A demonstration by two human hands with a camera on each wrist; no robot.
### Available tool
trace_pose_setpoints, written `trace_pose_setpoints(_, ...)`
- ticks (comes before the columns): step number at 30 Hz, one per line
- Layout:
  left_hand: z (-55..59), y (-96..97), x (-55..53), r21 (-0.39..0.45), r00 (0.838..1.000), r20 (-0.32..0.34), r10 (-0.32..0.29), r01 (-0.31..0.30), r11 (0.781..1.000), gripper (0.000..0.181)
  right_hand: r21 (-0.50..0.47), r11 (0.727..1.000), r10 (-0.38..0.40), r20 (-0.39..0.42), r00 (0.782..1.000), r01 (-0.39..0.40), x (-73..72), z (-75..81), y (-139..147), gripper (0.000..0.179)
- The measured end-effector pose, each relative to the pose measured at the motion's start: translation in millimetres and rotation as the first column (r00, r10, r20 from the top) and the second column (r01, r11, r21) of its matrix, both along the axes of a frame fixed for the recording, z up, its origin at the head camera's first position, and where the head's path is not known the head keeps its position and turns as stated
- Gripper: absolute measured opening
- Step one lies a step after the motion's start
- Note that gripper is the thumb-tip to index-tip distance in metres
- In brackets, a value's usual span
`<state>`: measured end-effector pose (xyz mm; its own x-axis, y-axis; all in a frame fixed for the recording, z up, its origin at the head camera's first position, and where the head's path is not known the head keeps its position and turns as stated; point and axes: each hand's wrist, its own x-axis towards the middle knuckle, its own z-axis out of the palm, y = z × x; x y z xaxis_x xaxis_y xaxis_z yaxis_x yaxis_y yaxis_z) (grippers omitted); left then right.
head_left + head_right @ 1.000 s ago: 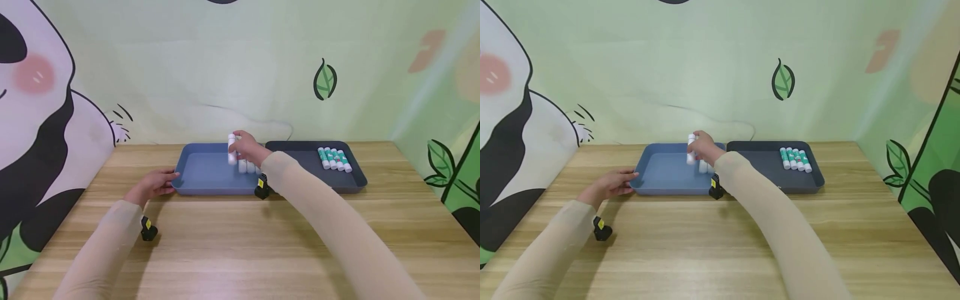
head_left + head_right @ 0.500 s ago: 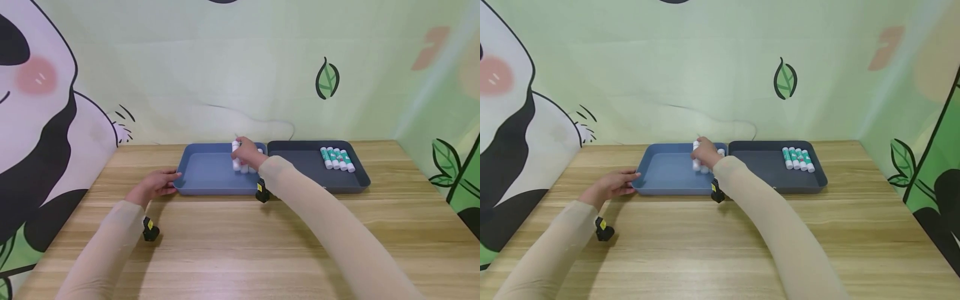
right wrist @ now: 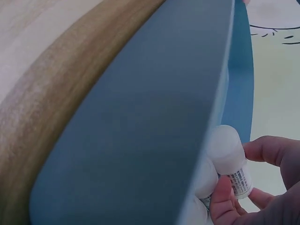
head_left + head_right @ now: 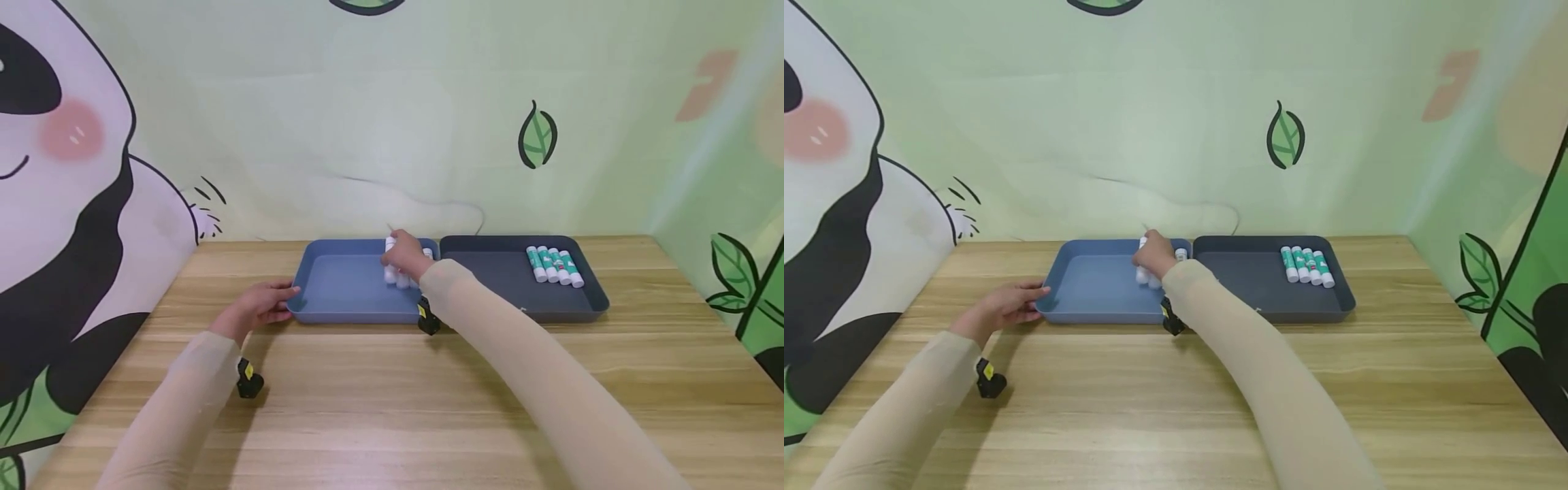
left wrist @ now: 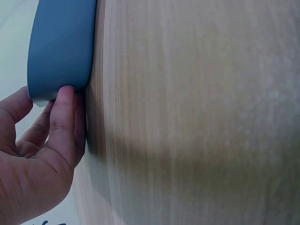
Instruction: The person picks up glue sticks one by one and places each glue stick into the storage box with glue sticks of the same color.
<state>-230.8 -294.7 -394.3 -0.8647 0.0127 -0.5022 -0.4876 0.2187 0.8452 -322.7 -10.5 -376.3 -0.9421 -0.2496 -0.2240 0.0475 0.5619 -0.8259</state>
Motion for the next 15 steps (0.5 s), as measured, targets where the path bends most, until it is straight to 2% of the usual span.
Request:
trace_pose_setpoints(7,-0.7,3.4,-2.7,-0.009,1.0,-0.001,-0.011,0.011,1.0,0.067,0.102,0.994,0.059,-0.121,0.991,-0.046,1.4,-8.1,-0.9,0.065)
trace_pose_setpoints(15,0.6,6.7,-5.8,-0.019,1.0,-0.002,-0.019,0.019,1.0,0.068,0.272,0.961,0.102,-0.204,0.974,-0.043,0.4,-11.9,-6.0,0.044)
